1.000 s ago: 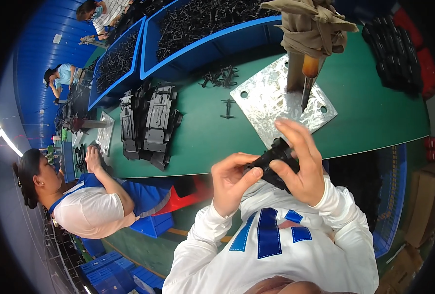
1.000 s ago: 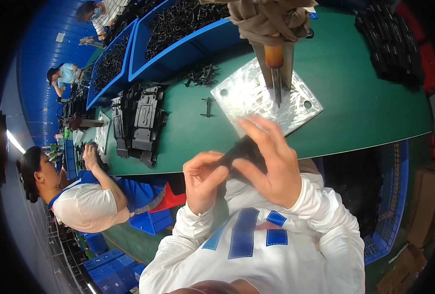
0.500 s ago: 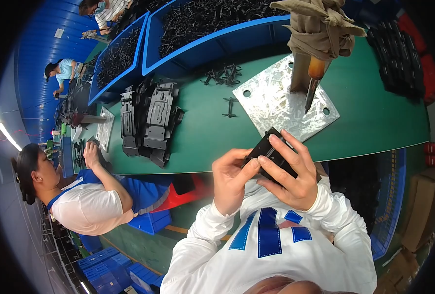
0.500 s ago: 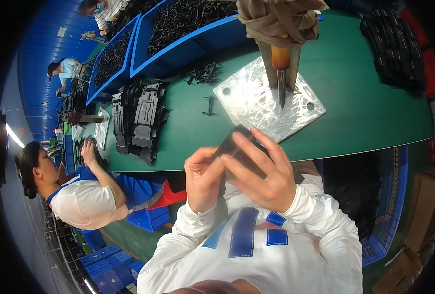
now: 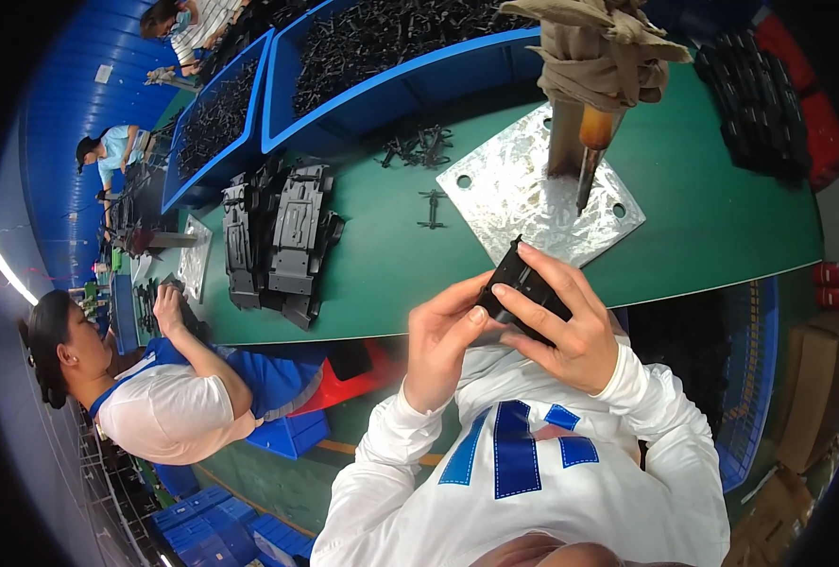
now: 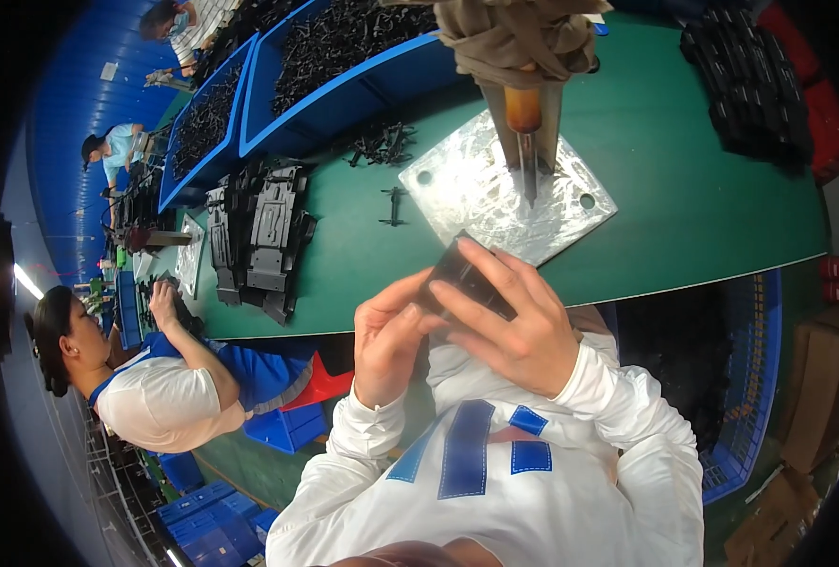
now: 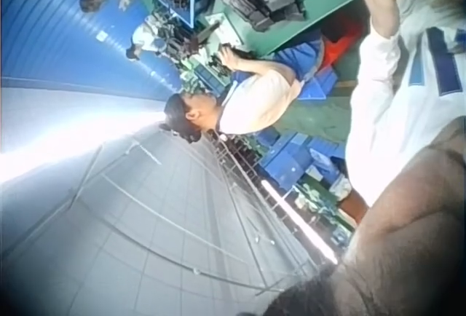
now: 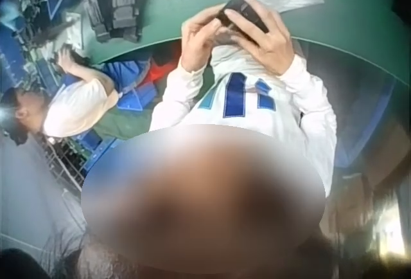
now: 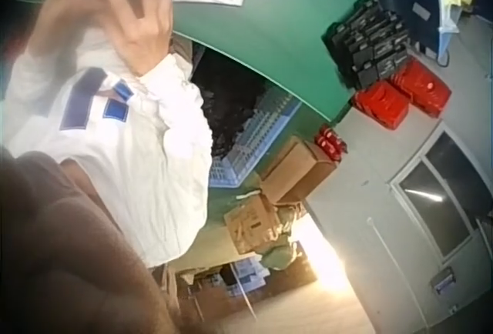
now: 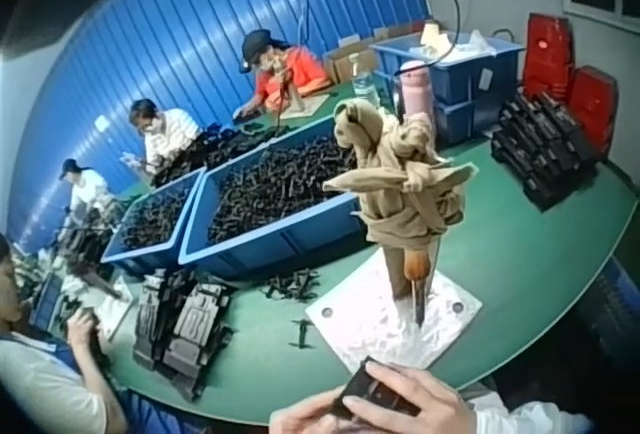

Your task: Assembling plastic toy truck components using a power screwdriver on a factory production line.

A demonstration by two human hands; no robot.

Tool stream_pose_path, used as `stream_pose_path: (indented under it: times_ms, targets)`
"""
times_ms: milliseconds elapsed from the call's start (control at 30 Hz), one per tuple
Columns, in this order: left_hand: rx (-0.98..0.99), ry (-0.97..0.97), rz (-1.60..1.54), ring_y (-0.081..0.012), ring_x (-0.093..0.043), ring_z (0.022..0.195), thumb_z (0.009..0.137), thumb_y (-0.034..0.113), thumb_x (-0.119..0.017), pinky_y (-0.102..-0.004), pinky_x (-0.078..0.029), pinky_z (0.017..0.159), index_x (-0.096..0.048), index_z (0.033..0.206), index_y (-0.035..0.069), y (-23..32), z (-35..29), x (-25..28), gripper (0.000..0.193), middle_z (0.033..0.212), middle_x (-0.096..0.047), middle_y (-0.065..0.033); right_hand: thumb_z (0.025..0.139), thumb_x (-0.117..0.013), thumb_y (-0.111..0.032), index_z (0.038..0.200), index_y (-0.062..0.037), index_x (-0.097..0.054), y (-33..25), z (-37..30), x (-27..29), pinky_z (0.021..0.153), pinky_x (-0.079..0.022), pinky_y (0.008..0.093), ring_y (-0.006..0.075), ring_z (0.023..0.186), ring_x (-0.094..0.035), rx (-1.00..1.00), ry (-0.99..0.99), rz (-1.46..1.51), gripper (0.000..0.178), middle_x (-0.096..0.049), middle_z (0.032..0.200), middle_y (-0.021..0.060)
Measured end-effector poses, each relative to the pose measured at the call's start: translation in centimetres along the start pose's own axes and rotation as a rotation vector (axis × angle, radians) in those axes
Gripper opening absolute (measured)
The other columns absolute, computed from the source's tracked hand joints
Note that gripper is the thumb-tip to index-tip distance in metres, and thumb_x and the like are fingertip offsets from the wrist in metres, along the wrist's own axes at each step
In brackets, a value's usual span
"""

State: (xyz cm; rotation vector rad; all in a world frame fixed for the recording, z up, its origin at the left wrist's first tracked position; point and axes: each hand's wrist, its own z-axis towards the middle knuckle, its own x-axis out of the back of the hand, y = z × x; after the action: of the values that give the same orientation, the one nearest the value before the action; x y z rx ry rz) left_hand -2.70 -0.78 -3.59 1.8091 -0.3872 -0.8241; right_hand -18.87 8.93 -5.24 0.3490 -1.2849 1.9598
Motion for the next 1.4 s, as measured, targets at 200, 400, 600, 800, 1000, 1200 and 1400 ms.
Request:
stream_pose_path:
  times_ms: [200, 400, 600, 800, 1000, 1200, 1400]
  targets:
    - [0.028, -0.106, 0.020, -0.0190, -0.061, 0.107, 0.097, 0.016, -0.055, -0.0308, -0.050, 0.091, -0.047, 0.138, -0.007, -1.1, 1.2, -0.2, 0.047, 0.123, -0.061, -0.0178, 0.080, -0.064, -0.001, 0.130, -0.0028, -0.057, 1.3, -1.1, 0.7, 0.099, -0.046, 0.0380, 0.0316, 0.120, -0.056, -0.294, 0.021, 0.399, 0.051, -0.051, 0.136, 0.0184]
    - [0.063, -0.199, 0.154, -0.0167, -0.061, 0.105, 0.091, -0.004, -0.058, -0.0271, -0.051, 0.088, -0.050, 0.134, -0.006, -1.3, 2.6, -3.1, 0.043, 0.121, -0.063, -0.0160, 0.102, -0.043, -0.035, 0.135, -0.0051, -0.047, 4.3, -2.5, 2.4, 0.061, -0.049, 0.0325, 0.0287, 0.087, -0.066, -1.185, 0.117, 2.025, 0.044, -0.062, 0.115, 0.0142]
    - [-0.239, 0.079, 0.572, -0.0135, -0.059, 0.092, 0.084, 0.008, -0.074, -0.0266, -0.051, 0.078, -0.055, 0.124, -0.007, -3.4, 5.1, -3.0, 0.047, 0.116, -0.062, -0.0144, 0.102, -0.044, -0.039, 0.128, -0.0032, -0.050, 4.3, -1.2, 2.9, 0.062, -0.046, 0.0290, 0.0252, 0.093, -0.050, -1.161, 0.238, 2.423, 0.045, -0.055, 0.115, 0.0156]
    - [-0.017, 0.012, 0.341, -0.0192, -0.061, 0.101, 0.086, 0.006, -0.070, -0.0314, -0.052, 0.088, -0.049, 0.129, -0.009, -3.0, 6.3, -3.3, 0.050, 0.116, -0.061, -0.0173, 0.100, -0.044, -0.046, 0.133, -0.0045, -0.047, 4.9, -0.9, 1.7, 0.060, -0.041, 0.0289, 0.0247, 0.092, -0.046, -1.183, 0.270, 2.585, 0.053, -0.053, 0.116, 0.0177]
    - [-0.003, -0.039, 0.236, -0.0209, -0.061, 0.106, 0.089, 0.006, -0.067, -0.0330, -0.050, 0.093, -0.049, 0.131, -0.009, -2.9, 6.2, -3.3, 0.047, 0.115, -0.062, -0.0182, 0.099, -0.047, -0.046, 0.131, -0.0058, -0.050, 4.0, -0.6, 2.1, 0.061, -0.041, 0.0287, 0.0248, 0.093, -0.046, -1.192, 0.283, 2.639, 0.051, -0.053, 0.116, 0.0166]
    - [-0.028, -0.033, 0.213, -0.0212, -0.061, 0.106, 0.089, 0.004, -0.067, -0.0337, -0.049, 0.093, -0.050, 0.130, -0.009, -2.7, 6.2, -3.6, 0.046, 0.114, -0.064, -0.0178, 0.098, -0.050, -0.045, 0.131, -0.0054, -0.052, 3.7, -0.5, 2.3, 0.061, -0.041, 0.0289, 0.0241, 0.095, -0.045, -1.191, 0.311, 2.646, 0.051, -0.053, 0.117, 0.0158]
    - [-0.071, -0.038, 0.179, -0.0210, -0.061, 0.104, 0.089, 0.004, -0.066, -0.0344, -0.050, 0.091, -0.052, 0.127, -0.008, -2.9, 6.2, -3.3, 0.041, 0.113, -0.064, -0.0173, 0.098, -0.051, -0.044, 0.132, -0.0043, -0.050, 3.3, -0.2, 2.5, 0.062, -0.042, 0.0296, 0.0237, 0.095, -0.045, -1.218, 0.314, 2.679, 0.052, -0.053, 0.118, 0.0160]
